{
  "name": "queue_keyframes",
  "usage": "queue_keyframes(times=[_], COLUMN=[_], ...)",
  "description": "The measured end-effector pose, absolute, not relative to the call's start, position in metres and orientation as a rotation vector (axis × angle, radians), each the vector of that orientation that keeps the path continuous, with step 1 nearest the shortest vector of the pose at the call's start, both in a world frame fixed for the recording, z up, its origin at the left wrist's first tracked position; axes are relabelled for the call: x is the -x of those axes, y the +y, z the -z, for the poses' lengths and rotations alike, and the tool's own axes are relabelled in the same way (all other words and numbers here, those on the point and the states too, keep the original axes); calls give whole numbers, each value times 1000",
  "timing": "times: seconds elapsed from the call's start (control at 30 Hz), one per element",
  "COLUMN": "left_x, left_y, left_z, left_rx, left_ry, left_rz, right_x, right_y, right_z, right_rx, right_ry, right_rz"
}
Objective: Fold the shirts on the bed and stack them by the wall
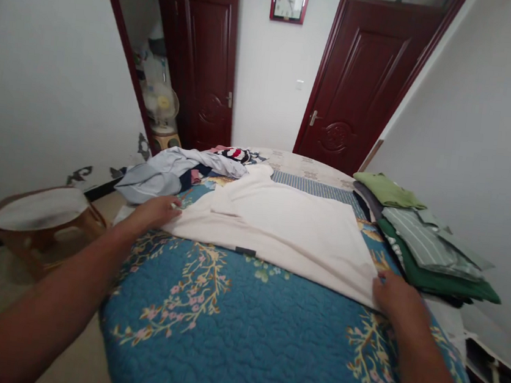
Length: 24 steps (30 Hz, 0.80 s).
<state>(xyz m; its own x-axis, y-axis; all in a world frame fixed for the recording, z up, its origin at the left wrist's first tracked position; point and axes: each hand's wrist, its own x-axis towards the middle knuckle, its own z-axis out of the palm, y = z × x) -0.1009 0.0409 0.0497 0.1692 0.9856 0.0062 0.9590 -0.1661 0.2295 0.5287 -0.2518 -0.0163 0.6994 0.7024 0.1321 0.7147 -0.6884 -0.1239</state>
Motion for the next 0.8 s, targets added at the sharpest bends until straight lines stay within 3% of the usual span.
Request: queue_keyframes(times=[0.1,0.27,0.63,0.8], left_x=[79,32,-35,-52], left_y=[49,49,53,60], left_z=[-56,-48,-28,-18], left_rx=[-2297,-2419,-2353,-2336], left_ry=[1960,1844,1569,1130], left_rz=[-253,-368,-651,-911], right_x=[-522,-468,-388,-396], right_y=[-242,-200,-156,-158], right_z=[-3,-27,14,21], right_rx=[2776,2463,2304,2270], right_ry=[-1218,-1514,-1839,-1850], right_rz=[209,273,333,365])
